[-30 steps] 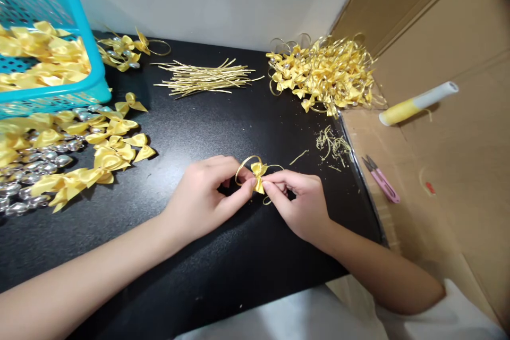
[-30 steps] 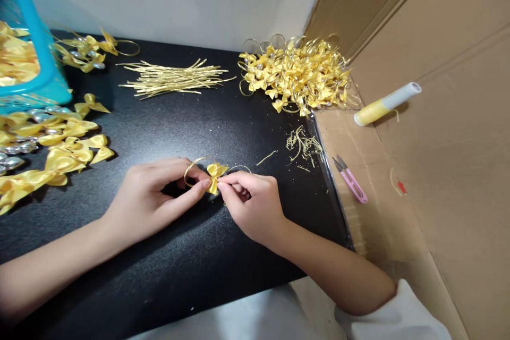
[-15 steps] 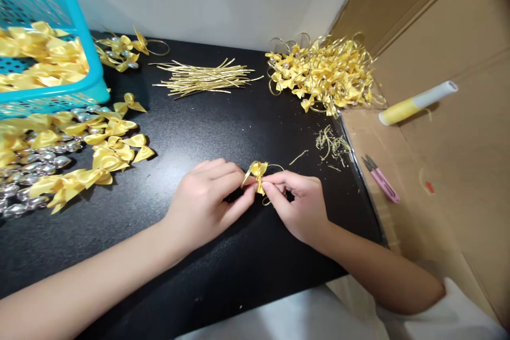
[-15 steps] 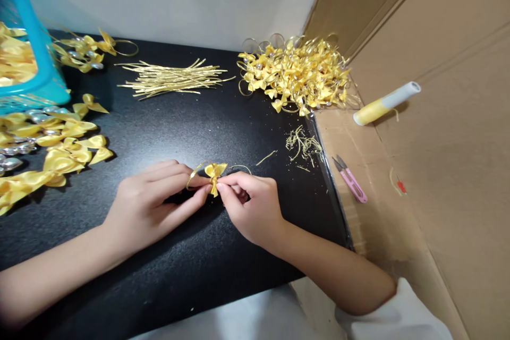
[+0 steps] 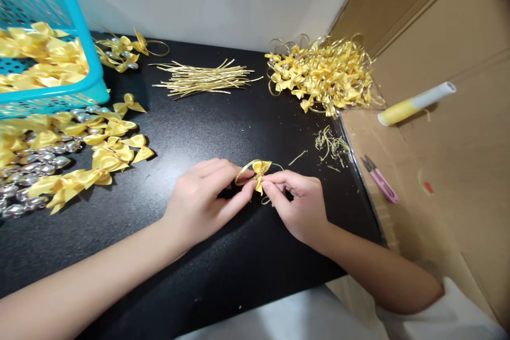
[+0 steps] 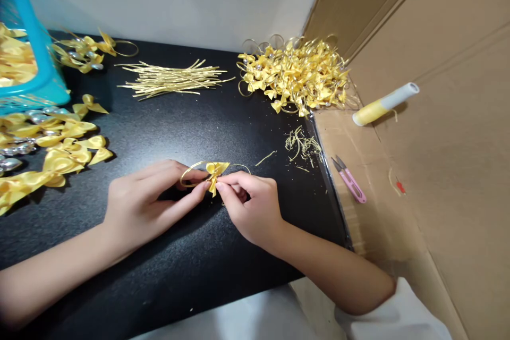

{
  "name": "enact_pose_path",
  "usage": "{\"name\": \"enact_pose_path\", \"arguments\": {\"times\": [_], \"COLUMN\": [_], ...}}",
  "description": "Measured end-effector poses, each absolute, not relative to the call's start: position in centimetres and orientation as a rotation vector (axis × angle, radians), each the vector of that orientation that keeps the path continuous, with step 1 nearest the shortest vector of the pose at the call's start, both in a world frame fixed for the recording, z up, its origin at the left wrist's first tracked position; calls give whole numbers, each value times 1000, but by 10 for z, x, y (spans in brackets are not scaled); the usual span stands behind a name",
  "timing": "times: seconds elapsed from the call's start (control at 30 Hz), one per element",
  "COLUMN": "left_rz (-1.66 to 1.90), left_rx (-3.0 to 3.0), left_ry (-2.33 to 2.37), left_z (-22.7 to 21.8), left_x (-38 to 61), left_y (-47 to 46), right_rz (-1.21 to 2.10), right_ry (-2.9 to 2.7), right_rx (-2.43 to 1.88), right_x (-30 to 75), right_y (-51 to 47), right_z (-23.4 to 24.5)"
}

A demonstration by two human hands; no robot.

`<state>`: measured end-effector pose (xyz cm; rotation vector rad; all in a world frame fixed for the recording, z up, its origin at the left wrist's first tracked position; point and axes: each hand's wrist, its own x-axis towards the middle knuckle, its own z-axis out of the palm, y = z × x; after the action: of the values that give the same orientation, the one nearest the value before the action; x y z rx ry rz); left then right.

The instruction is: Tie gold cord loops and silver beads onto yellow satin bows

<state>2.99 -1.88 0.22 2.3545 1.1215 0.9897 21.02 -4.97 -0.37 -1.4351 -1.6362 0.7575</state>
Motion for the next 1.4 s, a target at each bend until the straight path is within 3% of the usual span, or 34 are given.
{"name": "enact_pose_path", "arguments": {"times": [0.93, 1.4], "left_rz": [980, 1077], "left_rx": [2061, 2237], "left_ry": [1141, 1016], "left_z": [8, -1], "left_x": [35, 34], "left_y": [-20, -23], "right_rz": [764, 737], "right_ry": [-1605, -1624], "right_rx": [-1392, -1402], "right_x": [208, 207], "right_y": [-52, -51], "right_z": [-4, -3]}}
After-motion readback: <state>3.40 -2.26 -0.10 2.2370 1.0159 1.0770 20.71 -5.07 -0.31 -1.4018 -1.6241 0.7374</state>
